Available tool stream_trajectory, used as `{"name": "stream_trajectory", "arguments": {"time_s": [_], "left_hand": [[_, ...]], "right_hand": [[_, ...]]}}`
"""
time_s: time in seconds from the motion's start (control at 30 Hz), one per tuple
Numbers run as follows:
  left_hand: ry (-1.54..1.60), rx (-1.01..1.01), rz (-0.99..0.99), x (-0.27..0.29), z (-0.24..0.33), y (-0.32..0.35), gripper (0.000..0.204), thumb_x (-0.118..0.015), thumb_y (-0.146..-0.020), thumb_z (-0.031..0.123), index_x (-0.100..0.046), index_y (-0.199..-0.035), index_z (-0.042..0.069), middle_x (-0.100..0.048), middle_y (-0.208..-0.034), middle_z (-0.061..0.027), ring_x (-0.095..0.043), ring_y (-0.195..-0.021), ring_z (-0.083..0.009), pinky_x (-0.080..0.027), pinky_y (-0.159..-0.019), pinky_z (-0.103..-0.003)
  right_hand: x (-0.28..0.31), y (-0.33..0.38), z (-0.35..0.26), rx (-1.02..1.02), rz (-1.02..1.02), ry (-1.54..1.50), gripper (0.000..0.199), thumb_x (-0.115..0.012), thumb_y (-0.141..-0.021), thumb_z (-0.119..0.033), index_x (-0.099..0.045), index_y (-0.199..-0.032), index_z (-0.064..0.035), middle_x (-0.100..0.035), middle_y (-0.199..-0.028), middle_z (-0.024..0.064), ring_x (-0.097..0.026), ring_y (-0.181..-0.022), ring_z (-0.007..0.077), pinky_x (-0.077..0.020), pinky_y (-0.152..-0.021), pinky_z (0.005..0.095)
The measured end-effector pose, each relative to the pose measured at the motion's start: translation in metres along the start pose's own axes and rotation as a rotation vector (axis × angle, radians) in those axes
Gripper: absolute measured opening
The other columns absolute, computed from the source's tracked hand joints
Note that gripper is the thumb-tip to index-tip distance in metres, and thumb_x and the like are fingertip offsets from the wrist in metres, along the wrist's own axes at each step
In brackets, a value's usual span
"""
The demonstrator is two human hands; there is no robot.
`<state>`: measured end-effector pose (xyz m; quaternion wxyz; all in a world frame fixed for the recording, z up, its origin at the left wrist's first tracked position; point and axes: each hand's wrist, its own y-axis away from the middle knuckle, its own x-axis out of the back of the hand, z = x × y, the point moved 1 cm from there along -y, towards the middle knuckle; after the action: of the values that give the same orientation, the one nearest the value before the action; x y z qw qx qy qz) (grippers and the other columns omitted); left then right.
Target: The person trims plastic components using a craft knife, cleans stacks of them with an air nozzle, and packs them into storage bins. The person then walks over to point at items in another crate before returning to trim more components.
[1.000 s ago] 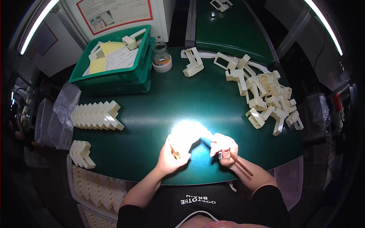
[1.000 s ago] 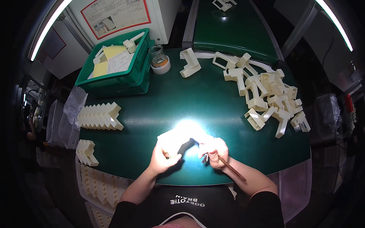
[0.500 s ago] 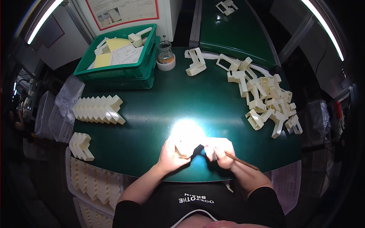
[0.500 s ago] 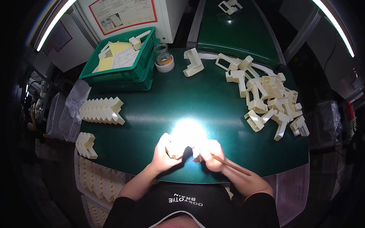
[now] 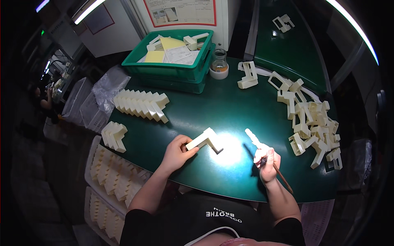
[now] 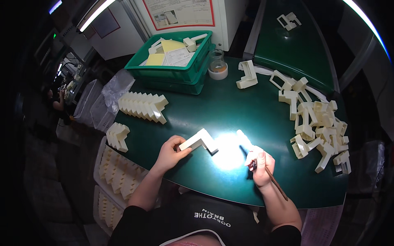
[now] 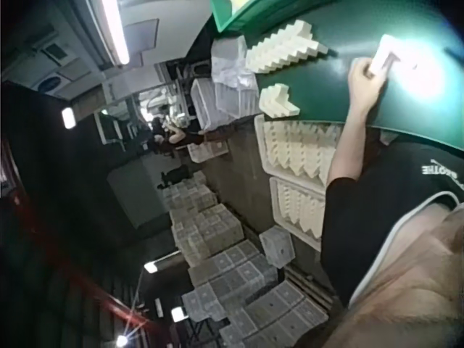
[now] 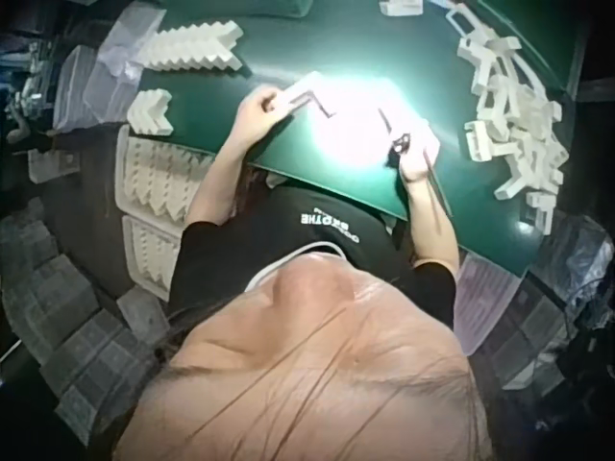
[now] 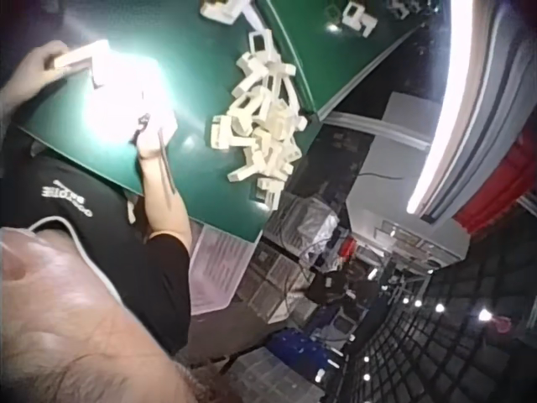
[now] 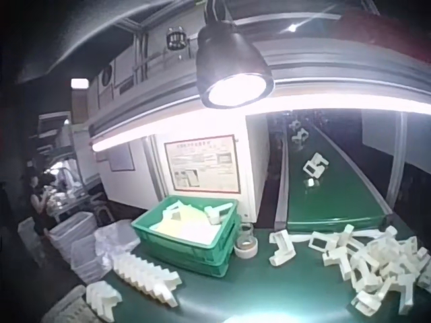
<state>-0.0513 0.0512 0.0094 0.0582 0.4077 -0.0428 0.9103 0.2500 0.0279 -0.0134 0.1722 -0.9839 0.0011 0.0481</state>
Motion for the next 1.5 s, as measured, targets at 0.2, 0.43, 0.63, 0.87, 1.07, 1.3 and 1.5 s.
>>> {"name": "stream_trajectory", "arguments": {"time_s": [0.2, 0.43, 0.63, 0.87, 1.07, 1.3, 1.5], "left_hand": [[1.11, 0.312, 0.177, -0.001, -0.027, -0.009, 0.023, -0.06, -0.092, 0.01, -0.054, -0.112, -0.001, -0.056, -0.105, -0.0064, -0.055, -0.085, -0.0085, -0.051, -0.078, -0.023], [1.146, 0.217, 0.328, -0.002, -0.049, -0.028, 0.06, -0.055, -0.094, 0.01, -0.023, -0.144, -0.002, -0.04, -0.136, -0.0149, -0.047, -0.121, -0.0233, -0.04, -0.104, -0.037], [1.165, 0.188, 0.507, -0.006, -0.044, 0.007, 0.04, -0.054, -0.091, 0.004, -0.04, -0.128, 0.002, -0.039, -0.131, -0.0089, -0.048, -0.118, -0.02, -0.041, -0.097, -0.034], [0.197, -0.256, 0.108, 0.0, -0.015, 0.001, 0.033, -0.065, -0.077, 0.003, -0.058, -0.109, 0.004, -0.057, -0.115, -0.011, -0.054, -0.109, -0.0261, -0.042, -0.097, -0.036], [1.512, 0.272, -0.427, -0.024, 0.0, -0.003, 0.054, -0.041, -0.1, 0.036, -0.033, -0.141, 0.003, -0.042, -0.14, -0.019, -0.043, -0.129, -0.0279, -0.037, -0.105, -0.047], [1.732, 0.438, -0.621, -0.086, 0.031, -0.019, 0.058, -0.042, -0.097, 0.048, -0.04, -0.136, 0.005, -0.055, -0.125, -0.0115, -0.06, -0.107, -0.0237, -0.054, -0.085, -0.037], [1.954, 0.438, -0.663, -0.082, 0.033, -0.028, 0.081, -0.033, -0.089, 0.07, -0.037, -0.136, 0.005, -0.055, -0.115, -0.0079, -0.06, -0.097, -0.0188, -0.056, -0.062, -0.029]], "right_hand": [[0.003, -0.001, 0.015, -0.105, 0.031, -0.155, 0.052, -0.033, -0.103, -0.038, -0.058, -0.083, 0.0023, -0.055, -0.064, 0.0057, -0.044, -0.05, 0.0065, -0.0349, -0.047, 0.0199], [-0.005, -0.015, 0.013, 0.05, -0.015, 0.018, 0.04, -0.045, -0.099, -0.038, -0.056, -0.089, -0.0013, -0.053, -0.067, 0.0043, -0.042, -0.051, 0.0057, -0.0315, -0.046, 0.0187], [-0.019, -0.152, 0.016, 0.207, 0.083, 0.506, 0.017, -0.063, -0.09, -0.011, -0.056, -0.103, -0.0021, -0.062, -0.077, 0.0058, -0.059, -0.069, 0.0116, -0.0464, -0.061, 0.0261], [0.005, -0.276, 0.047, 0.035, 0.33, 1.294, 0.037, -0.076, -0.076, -0.025, -0.061, -0.101, -0.0023, -0.061, -0.085, 0.013, -0.062, -0.08, 0.0327, -0.0488, -0.07, 0.0394], [-0.046, -0.162, -0.027, 0.619, -0.362, 0.863, 0.022, -0.068, -0.076, -0.008, -0.065, -0.098, -0.0098, -0.06, -0.093, 0.0085, -0.063, -0.083, 0.0223, -0.0509, -0.073, 0.0272], [-0.06, -0.046, -0.045, 0.21, -0.766, 0.718, 0.027, -0.065, -0.086, -0.031, -0.066, -0.103, -0.0108, -0.066, -0.083, 0.0086, -0.065, -0.069, 0.0233, -0.0525, -0.061, 0.0337], [-0.006, -0.028, -0.015, 0.393, -0.118, 0.368, 0.005, -0.058, -0.085, 0.004, -0.061, -0.086, 0.0008, -0.06, -0.076, 0.0083, -0.056, -0.06, 0.0153, -0.0452, -0.056, 0.0243]]}}
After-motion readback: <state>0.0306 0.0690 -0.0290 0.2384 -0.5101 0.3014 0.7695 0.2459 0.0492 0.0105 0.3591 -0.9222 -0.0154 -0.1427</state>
